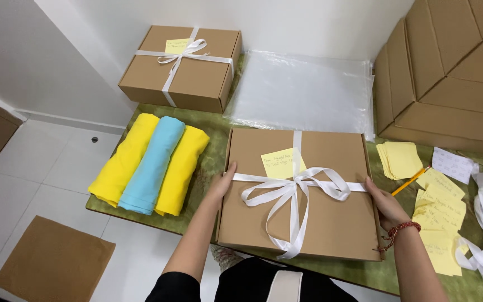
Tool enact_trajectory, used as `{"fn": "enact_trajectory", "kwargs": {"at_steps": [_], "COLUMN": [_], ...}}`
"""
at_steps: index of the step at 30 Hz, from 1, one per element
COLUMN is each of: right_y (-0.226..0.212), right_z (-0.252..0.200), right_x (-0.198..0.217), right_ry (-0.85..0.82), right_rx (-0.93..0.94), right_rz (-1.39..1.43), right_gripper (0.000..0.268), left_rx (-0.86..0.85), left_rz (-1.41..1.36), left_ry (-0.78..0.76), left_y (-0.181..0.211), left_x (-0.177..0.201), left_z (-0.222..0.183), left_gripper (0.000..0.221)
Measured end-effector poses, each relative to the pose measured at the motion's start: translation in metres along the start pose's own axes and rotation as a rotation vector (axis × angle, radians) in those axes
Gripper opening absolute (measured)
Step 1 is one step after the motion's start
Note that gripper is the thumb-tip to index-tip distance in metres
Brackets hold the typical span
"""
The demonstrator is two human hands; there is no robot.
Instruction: The person writes on a yellow sticky note with a pencil and places it on a brown cardboard box. They then wrap a light blue rolled cloth in a clear plastic bag and place it inside another cardboard box. Finally, they tie a white ribbon around the closed box.
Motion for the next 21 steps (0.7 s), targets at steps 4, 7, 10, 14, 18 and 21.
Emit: {"fn": "enact_trajectory", "kwargs": {"at_steps": [4, 7, 10, 14, 18, 21], "right_y": [0.014, 0.014, 0.02, 0.025, -0.002, -0.041], "right_z": [0.017, 0.018, 0.039, 0.072, 0.09, 0.079], "right_x": [0.01, 0.012, 0.019, 0.033, 0.045, 0.032], "right_ry": [-0.054, -0.084, -0.136, -0.239, -0.249, -0.223], "right_rx": [-0.015, -0.055, -0.051, -0.011, 0.014, 0.02], "right_rz": [0.055, 0.108, 0.165, 0.22, 0.285, 0.309], "right_gripper": [0.088, 0.083, 0.067, 0.04, 0.036, 0.043], "left_rx": [0.055, 0.054, 0.099, 0.075, 0.002, -0.11], "left_rz": [-0.056, -0.009, -0.033, -0.108, -0.305, -0.539], "left_ry": [-0.012, -0.035, -0.084, -0.069, -0.157, -0.197], "left_y": [0.004, 0.026, 0.056, 0.057, 0.091, 0.109], "left_x": [0.007, 0.005, -0.001, 0.011, 0.026, 0.05], "left_z": [-0.002, -0.022, -0.064, -0.037, -0.044, -0.043], "left_gripper": [0.119, 0.121, 0.124, 0.11, 0.088, 0.077]}}
Point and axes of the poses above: each hand's wrist, its own z-axis towards the middle knuckle, its own x-axis out of the back of the hand, y = z × x, the point moved 6 cm from there along z, towards the middle knuckle
